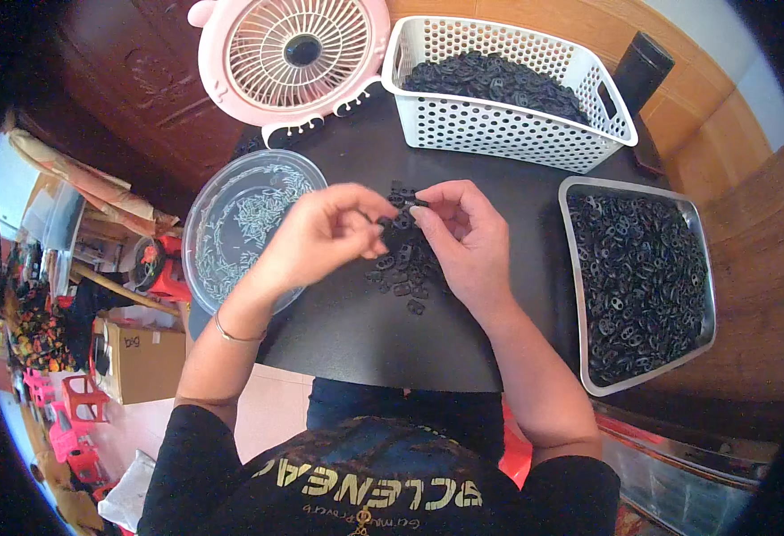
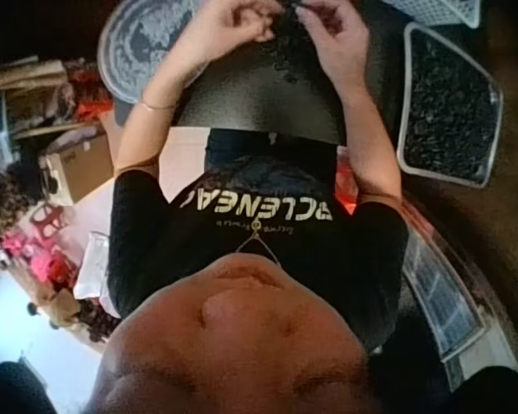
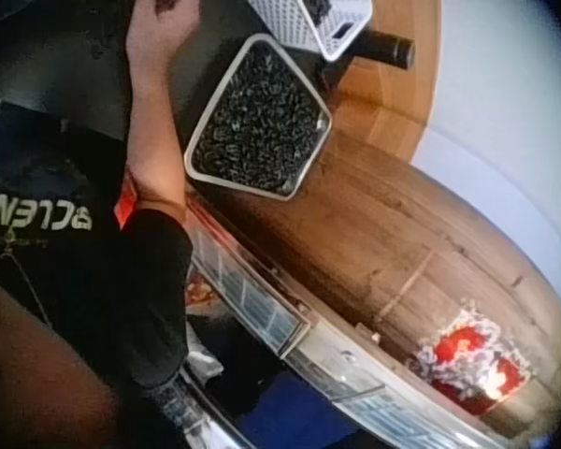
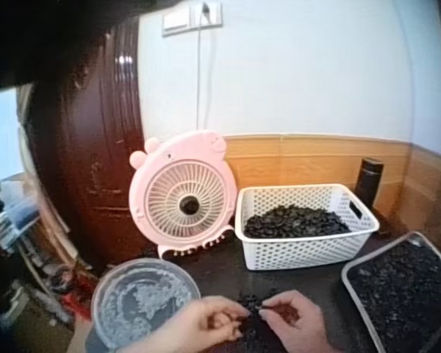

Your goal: The person sits at a table and repeatedly picks up small black plastic components and silver screws. They insert the screws into the plastic parts by hand and place the assembled units into a clear plastic container.

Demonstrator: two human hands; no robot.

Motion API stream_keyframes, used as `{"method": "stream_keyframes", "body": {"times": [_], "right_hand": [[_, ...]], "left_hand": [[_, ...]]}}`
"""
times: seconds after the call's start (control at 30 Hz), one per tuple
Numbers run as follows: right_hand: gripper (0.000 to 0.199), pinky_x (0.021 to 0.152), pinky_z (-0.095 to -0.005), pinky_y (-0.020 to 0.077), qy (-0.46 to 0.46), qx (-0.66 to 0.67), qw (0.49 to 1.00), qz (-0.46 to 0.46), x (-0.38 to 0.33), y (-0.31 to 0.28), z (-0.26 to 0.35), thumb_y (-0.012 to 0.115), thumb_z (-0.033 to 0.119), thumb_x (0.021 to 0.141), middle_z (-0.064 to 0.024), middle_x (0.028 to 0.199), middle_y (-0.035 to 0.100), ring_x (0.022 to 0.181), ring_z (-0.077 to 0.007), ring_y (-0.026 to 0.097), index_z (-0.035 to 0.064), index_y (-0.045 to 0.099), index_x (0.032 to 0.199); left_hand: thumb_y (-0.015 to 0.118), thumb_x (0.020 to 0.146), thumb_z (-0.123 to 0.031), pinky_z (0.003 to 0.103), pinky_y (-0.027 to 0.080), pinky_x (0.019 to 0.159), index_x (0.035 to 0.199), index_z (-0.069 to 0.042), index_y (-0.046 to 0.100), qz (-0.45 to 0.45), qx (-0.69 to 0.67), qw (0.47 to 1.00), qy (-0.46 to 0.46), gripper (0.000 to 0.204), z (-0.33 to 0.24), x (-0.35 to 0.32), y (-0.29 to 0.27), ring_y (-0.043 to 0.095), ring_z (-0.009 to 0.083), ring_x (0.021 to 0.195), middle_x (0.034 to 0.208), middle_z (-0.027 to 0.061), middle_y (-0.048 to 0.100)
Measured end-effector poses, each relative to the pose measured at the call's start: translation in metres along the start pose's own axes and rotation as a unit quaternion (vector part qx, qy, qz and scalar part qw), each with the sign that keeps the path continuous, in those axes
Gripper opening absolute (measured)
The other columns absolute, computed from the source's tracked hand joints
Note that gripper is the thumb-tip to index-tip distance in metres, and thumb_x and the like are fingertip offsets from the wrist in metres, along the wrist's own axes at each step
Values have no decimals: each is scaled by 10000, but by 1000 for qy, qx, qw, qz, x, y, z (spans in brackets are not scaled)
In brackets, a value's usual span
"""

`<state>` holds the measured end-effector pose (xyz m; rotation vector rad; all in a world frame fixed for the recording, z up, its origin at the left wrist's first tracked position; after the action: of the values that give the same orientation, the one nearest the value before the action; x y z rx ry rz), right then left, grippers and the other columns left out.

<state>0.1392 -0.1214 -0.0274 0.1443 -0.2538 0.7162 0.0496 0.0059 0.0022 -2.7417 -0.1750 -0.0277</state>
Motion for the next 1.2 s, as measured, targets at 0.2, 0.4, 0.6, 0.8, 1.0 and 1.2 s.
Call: {"method": "stream_keyframes", "body": {"times": [0.2, 0.4, 0.6, 0.8, 1.0, 1.2], "right_hand": [[123, 691, -200, 446, 23, 75, 997, -5, 1, -3, 4, 576, -10, 786, -25, 824, 564, 751, -68, 543, 6, 528, 898], [125, 688, -204, 460, 61, 106, 992, 20, 0, 2, 4, 577, -1, 789, -37, 830, 568, 754, -82, 558, 3, 535, 907], [130, 680, -222, 481, 60, 93, 993, 47, -2, 6, 3, 568, 4, 797, -67, 854, 582, 761, -108, 584, -11, 534, 922], [124, 685, -230, 487, 70, 104, 990, 57, -3, 10, 0, 561, 1, 802, -73, 856, 586, 769, -116, 589, -16, 531, 921], [126, 702, -224, 482, 62, 72, 994, 51, -2, 8, 2, 567, -2, 796, -70, 847, 589, 770, -111, 585, -12, 537, 918], [126, 697, -213, 472, 62, 73, 995, 31, -2, 7, -1, 585, 0, 784, -58, 830, 591, 753, -94, 576, -8, 550, 904]], "left_hand": [[540, 806, 3, 257, 511, 766, 929, 48, 547, -47, -415, 908, -35, 131, 12, 12, 7, 610, 196, 834, 932, 131, 582], [558, 797, 6, 259, 509, 763, 926, 18, 555, -76, -410, 909, -7, 130, 28, 6, 5, 607, 198, 851, 925, 121, 594], [581, 774, 26, 241, 494, 738, 950, -2, 553, -120, -381, 917, 4, 180, 29, 4, 5, 607, 163, 840, 883, 96, 614], [603, 760, 24, 237, 496, 735, 933, 0, 560, -126, -353, 927, 13, 180, 30, 2, 9, 605, 132, 794, 846, 81, 617], [594, 764, 39, 228, 498, 725, 933, 20, 561, -81, -403, 911, -9, 173, 30, 1, 12, 591, 110, 795, 874, 74, 609], [586, 764, 49, 228, 496, 737, 1010, 27, 558, -100, -368, 925, 11, 248, 28, 2, 12, 590, 110, 791, 870, 69, 605]]}}
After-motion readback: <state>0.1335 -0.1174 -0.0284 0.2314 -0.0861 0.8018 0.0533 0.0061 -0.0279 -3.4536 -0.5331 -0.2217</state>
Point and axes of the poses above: each hand's wrist, its own x-axis towards the middle knuckle, its own y-axis out of the palm, z = x × y, the point moved 5 cm from there along x, towards the middle knuckle
